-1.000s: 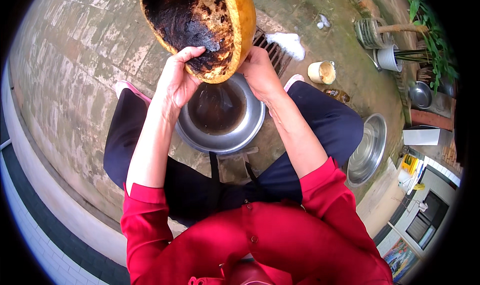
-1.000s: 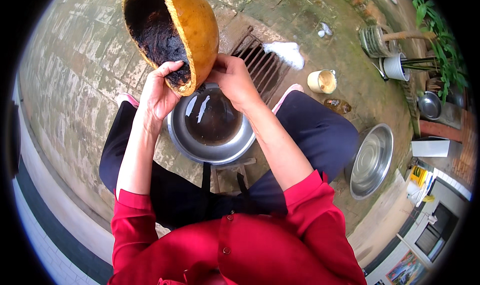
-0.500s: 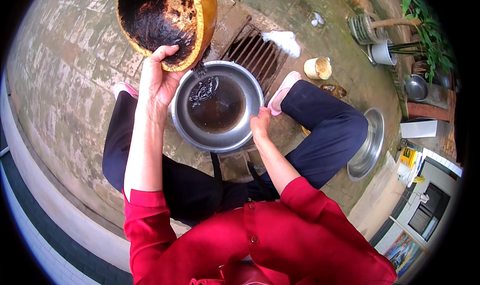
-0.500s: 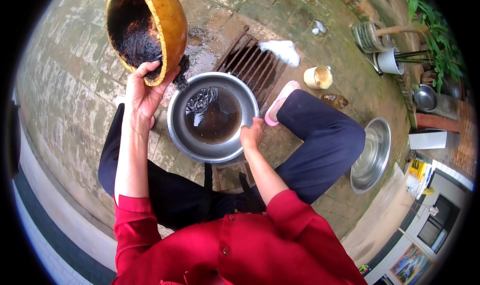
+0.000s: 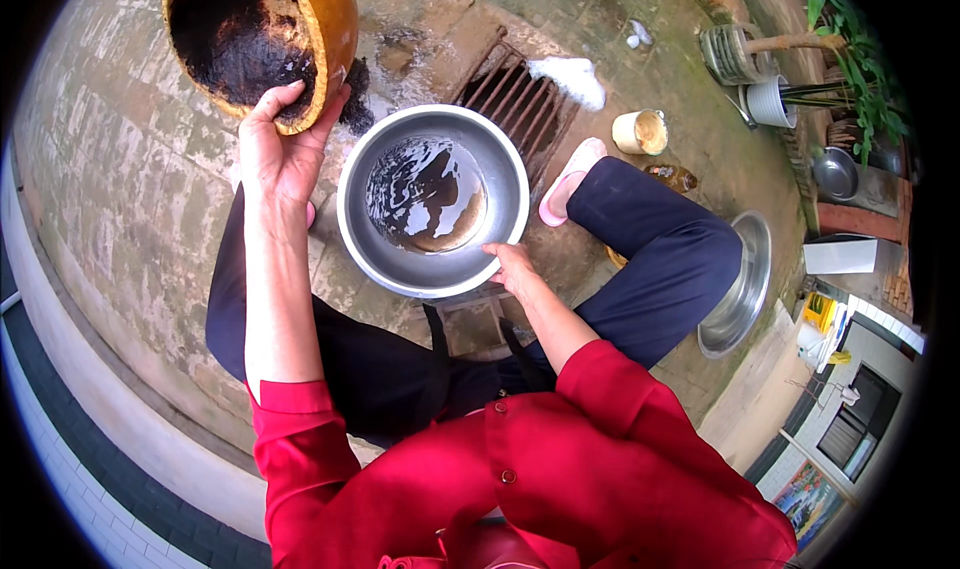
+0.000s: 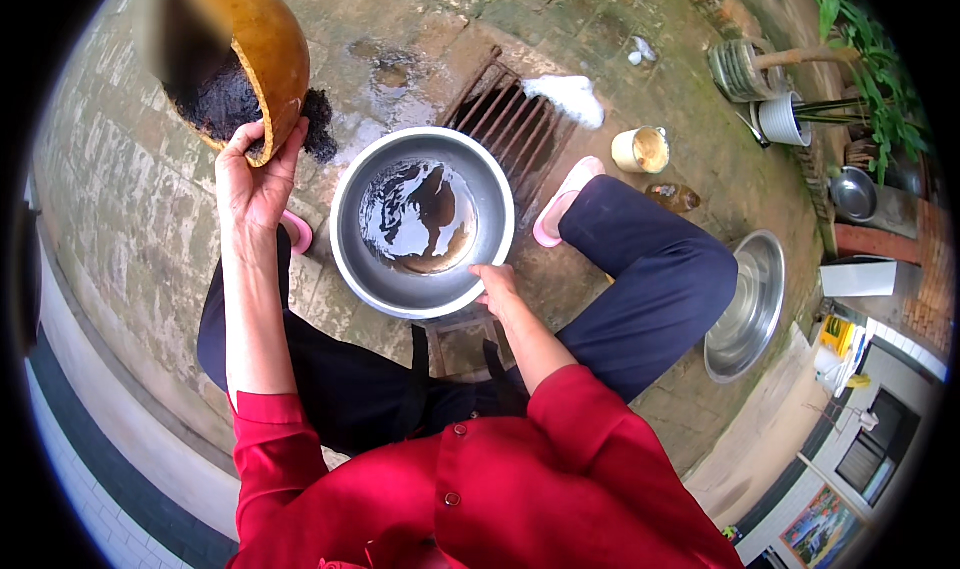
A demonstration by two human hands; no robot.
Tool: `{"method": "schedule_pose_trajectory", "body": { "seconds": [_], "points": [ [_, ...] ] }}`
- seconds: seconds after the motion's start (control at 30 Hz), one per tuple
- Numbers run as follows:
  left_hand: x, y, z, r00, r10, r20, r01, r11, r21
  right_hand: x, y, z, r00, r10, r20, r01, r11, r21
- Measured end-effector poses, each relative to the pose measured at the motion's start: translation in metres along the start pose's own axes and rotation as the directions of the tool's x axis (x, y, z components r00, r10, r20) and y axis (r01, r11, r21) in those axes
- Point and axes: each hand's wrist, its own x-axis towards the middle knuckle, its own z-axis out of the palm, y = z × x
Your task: The person scrubs the interior of a large gourd using a steel wool pad while it sits in a basin of water. They use a cup to pour water into the gourd and pour the dirty water out into the basin.
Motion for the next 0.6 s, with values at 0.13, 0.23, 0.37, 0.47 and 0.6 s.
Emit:
{"method": "schedule_pose_trajectory", "body": {
  "seconds": [0.13,0.23,0.37,0.47,0.6],
  "points": [
    [0.0,0.003,-0.001,1.0,0.002,-0.003,-0.002,1.0,-0.013,-0.011,-0.003,0.006,0.991,-0.118,0.058,0.118,0.993,0.012],
    [0.001,0.004,-0.001,1.0,0.004,0.004,-0.004,1.0,-0.021,-0.017,-0.006,0.011,0.987,-0.126,0.102,0.121,0.991,0.055],
    [-0.001,0.005,0.003,0.999,0.034,-0.029,-0.034,0.999,0.01,-0.023,-0.011,0.012,0.984,-0.045,0.174,0.028,0.995,0.099],
    [0.0,0.005,0.005,0.998,0.053,-0.023,-0.052,0.999,0.014,-0.024,-0.01,0.008,0.978,-0.021,0.21,-0.016,0.986,0.169],
    [-0.001,0.006,0.008,0.998,0.051,-0.026,-0.051,0.999,0.011,-0.028,-0.016,0.0,0.986,-0.059,0.158,0.019,0.97,0.241]
  ]
}}
